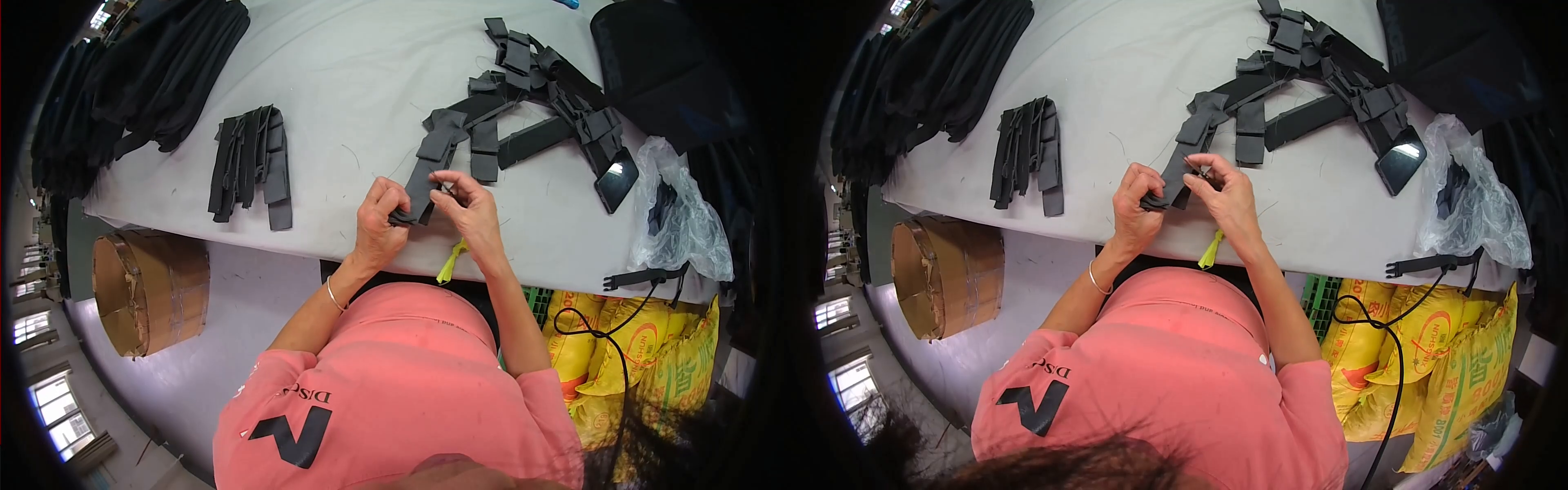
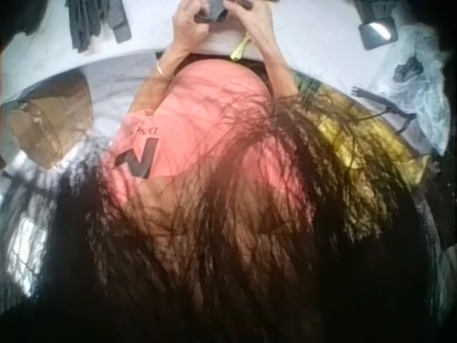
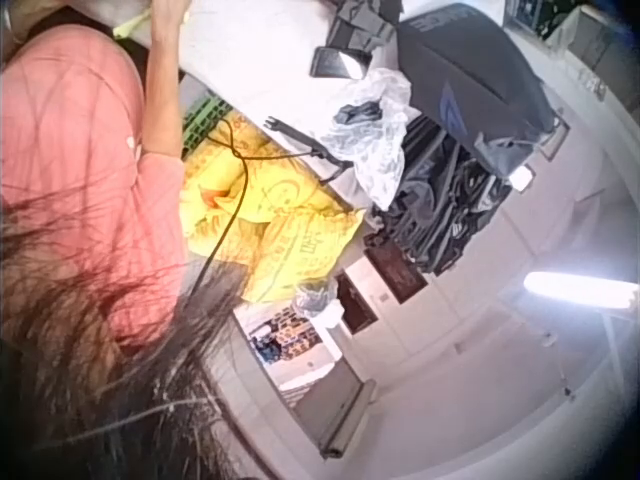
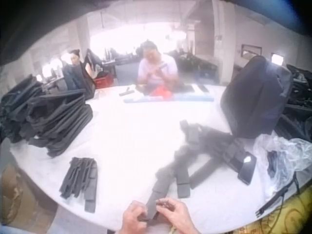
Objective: Trim loose threads from black fabric components using a pair of small scissors.
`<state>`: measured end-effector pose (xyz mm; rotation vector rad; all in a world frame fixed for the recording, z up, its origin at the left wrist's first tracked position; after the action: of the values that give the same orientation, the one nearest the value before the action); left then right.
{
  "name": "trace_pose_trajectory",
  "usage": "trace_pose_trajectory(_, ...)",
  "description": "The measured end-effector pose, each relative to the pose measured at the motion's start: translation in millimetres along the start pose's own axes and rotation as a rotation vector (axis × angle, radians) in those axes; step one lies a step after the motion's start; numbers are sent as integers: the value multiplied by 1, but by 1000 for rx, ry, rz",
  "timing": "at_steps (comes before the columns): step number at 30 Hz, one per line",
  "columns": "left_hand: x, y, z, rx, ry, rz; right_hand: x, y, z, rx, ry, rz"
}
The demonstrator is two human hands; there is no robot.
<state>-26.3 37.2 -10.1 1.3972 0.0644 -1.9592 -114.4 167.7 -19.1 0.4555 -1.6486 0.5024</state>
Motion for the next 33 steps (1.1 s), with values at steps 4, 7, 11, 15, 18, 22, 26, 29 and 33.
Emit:
trace_pose_trajectory(4, 1, 2, 2, -50, 31, -28, 13, 16, -9, -125, 122, -195)
trace_pose_trajectory(7, 3, 2, 2, -78, 21, -42, 21, 21, -22, -173, 155, -279)
trace_pose_trajectory(11, 4, 2, 2, -121, 48, -103, 27, 16, -33, -184, 296, -374)
trace_pose_trajectory(15, 6, 2, 2, -126, 52, -95, 40, 2, -36, -150, 412, -501)
trace_pose_trajectory(18, 2, 3, 0, -119, 17, -65, 41, -3, -36, -154, 445, -652)
trace_pose_trajectory(22, -2, 4, -2, -111, 21, -24, 40, -6, -34, -162, 446, -681)
trace_pose_trajectory(26, -1, 4, -4, -100, -30, 27, 37, -4, -34, -181, 394, -631)
trace_pose_trajectory(29, -1, 4, -6, -110, -40, 64, 36, -3, -34, -174, 422, -704)
trace_pose_trajectory(33, 1, 4, -7, -123, -50, 87, 39, -3, -36, -172, 416, -746)
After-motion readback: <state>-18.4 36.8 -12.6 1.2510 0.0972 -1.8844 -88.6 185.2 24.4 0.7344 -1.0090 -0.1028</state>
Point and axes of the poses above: each hand's wrist, its own z-axis towards the middle knuckle, its own y-axis out of the back of the hand, x = y × z, the point moved 4 cm from there along z, towards the middle knuckle, and after that the axes turned 6 degrees about y, right-handed, at the moved point
